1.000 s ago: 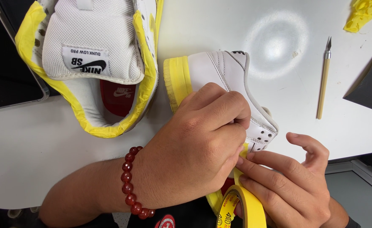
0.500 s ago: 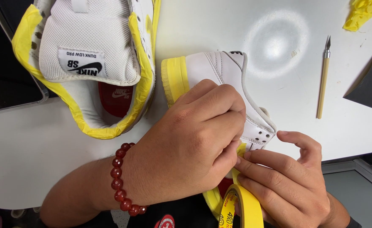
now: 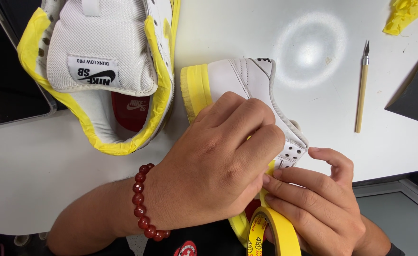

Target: Trimming masking tape and applying new tape to the side of a sneaker for customization.

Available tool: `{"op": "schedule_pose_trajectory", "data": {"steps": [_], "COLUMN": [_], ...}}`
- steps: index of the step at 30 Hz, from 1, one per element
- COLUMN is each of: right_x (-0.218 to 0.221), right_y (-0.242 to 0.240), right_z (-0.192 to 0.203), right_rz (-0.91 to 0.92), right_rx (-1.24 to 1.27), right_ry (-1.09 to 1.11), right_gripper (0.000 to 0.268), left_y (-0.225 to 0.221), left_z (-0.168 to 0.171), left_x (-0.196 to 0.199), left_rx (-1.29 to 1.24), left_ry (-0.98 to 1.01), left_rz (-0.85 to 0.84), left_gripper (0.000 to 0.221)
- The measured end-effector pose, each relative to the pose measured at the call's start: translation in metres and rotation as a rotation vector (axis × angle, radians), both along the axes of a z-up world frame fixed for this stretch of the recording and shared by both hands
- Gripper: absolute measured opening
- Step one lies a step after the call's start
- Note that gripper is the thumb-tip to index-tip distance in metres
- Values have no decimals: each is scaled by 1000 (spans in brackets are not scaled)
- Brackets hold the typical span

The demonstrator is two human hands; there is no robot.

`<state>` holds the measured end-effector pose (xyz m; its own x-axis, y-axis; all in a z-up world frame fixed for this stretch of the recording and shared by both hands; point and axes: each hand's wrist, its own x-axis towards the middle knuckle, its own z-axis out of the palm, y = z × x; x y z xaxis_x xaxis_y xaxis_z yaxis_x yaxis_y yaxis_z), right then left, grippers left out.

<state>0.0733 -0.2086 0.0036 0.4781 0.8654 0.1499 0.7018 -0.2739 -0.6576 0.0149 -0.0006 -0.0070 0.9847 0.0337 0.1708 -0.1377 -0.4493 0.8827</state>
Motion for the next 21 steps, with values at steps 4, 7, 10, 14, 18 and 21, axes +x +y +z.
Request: {"op": "schedule_pose_trajectory", "data": {"steps": [4,7,10,14,18,21], "right_x": [5,9,7,7,7,6], "right_y": [-5,-13,-19,-22,-23,-23], "right_z": [-3,-9,-17,-18,-20,-19], "right_rz": [-20,92,87,107,108,86], "right_rx": [9,47,122,177,192,173], "right_ry": [37,82,167,186,220,203], "right_gripper": [32,36,37,35,34,33], "left_y": [-2,-4,-8,-8,-1,-4], "left_z": [0,-4,-10,-9,4,-4], "left_x": [2,-2,-10,-10,-1,-13], "left_rx": [5,20,54,73,48,53], "left_ry": [-6,6,27,16,14,52], "left_rz": [-1,0,0,-4,-37,-60], "left_gripper": [25,24,24,24,32,31]}}
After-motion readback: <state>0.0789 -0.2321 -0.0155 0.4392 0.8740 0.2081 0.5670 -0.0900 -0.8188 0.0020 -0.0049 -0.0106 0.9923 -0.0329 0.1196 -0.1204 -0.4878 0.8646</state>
